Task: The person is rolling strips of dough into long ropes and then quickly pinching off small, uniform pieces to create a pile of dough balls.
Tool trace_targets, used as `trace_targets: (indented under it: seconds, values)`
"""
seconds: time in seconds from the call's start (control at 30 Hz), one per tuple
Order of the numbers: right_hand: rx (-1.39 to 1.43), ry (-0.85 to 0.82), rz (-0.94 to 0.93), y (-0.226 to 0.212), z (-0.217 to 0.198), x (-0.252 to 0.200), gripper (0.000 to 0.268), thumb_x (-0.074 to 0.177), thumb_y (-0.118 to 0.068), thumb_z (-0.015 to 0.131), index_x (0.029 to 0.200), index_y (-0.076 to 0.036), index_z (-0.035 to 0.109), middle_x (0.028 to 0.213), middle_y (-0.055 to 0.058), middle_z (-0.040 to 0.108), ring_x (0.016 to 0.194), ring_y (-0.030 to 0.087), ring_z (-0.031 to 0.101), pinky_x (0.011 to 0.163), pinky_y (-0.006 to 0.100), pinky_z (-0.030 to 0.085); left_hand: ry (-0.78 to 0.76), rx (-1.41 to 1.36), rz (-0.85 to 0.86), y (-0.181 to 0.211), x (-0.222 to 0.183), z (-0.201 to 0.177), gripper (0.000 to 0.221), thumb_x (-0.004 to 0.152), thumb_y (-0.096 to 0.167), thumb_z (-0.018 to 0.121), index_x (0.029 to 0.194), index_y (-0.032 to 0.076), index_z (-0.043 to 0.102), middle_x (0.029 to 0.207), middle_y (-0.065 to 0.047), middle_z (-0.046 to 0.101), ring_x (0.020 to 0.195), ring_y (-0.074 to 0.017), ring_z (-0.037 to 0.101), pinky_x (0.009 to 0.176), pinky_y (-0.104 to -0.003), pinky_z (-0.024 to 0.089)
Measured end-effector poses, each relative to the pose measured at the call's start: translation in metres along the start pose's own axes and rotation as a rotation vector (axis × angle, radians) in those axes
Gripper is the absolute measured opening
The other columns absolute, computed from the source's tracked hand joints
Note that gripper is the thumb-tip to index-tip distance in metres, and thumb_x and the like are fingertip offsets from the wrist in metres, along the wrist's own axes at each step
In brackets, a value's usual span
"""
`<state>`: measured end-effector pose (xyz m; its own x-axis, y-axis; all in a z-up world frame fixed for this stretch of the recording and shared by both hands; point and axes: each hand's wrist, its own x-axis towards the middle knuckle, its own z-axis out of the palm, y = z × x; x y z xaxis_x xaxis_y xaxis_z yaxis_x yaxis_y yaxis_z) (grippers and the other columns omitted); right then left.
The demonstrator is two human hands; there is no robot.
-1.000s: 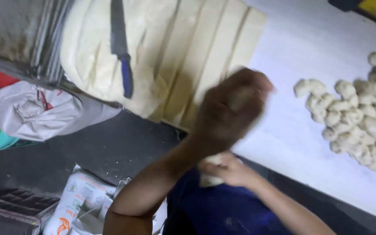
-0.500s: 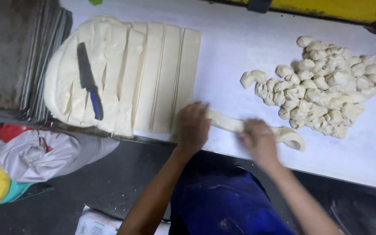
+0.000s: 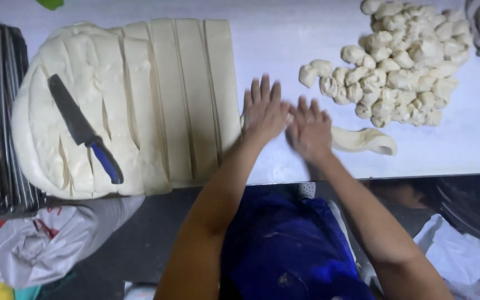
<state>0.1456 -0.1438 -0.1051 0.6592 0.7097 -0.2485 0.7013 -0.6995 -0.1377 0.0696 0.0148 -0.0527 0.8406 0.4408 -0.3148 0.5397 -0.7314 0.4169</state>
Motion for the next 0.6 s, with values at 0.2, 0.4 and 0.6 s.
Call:
trace_targets:
  seconds: [0.2, 0.4, 0.6]
  values:
    - [-0.179, 0.460, -0.312, 0.010, 0.029, -0.027, 0.042, 0.096, -0.053, 0.053, 0.129, -0.028, 0.064, 0.093, 0.000, 0.064, 0.088, 0.025, 0.066, 0.088, 0.049, 0.046, 0.634, 0.122, 0.486, -0.029, -0.036, 0.078, 0.050, 0.102, 0.051, 0.035, 0.098, 0.008, 0.062, 0.084, -0.009, 0.048, 0.074, -0.0318, 0.049, 0.072, -0.049, 0.041]
    - [0.335, 0.155, -0.317, 0.040, -0.049, -0.024, 0.080, 0.083, -0.055, 0.071, 0.145, -0.008, 0.054, 0.115, 0.014, 0.060, 0.113, 0.039, 0.057, 0.097, 0.048, 0.049, 0.237, 0.102, 0.207, 0.002, 0.007, 0.003, 0.064, 0.108, 0.058, 0.020, 0.090, 0.015, 0.064, 0.079, -0.009, 0.070, 0.083, -0.0329, 0.074, 0.077, -0.052, 0.049]
    - [0.031, 0.011, -0.010, 0.187, -0.065, -0.077, 0.080, 0.084, -0.054, 0.073, 0.154, -0.021, 0.052, 0.133, 0.014, 0.063, 0.127, 0.043, 0.053, 0.101, 0.056, 0.044, 0.294, 0.343, 0.550, 0.093, -0.028, 0.062, 0.100, 0.080, 0.077, 0.063, 0.155, 0.013, 0.046, 0.146, -0.018, 0.056, 0.143, -0.0365, 0.041, 0.119, -0.056, 0.028]
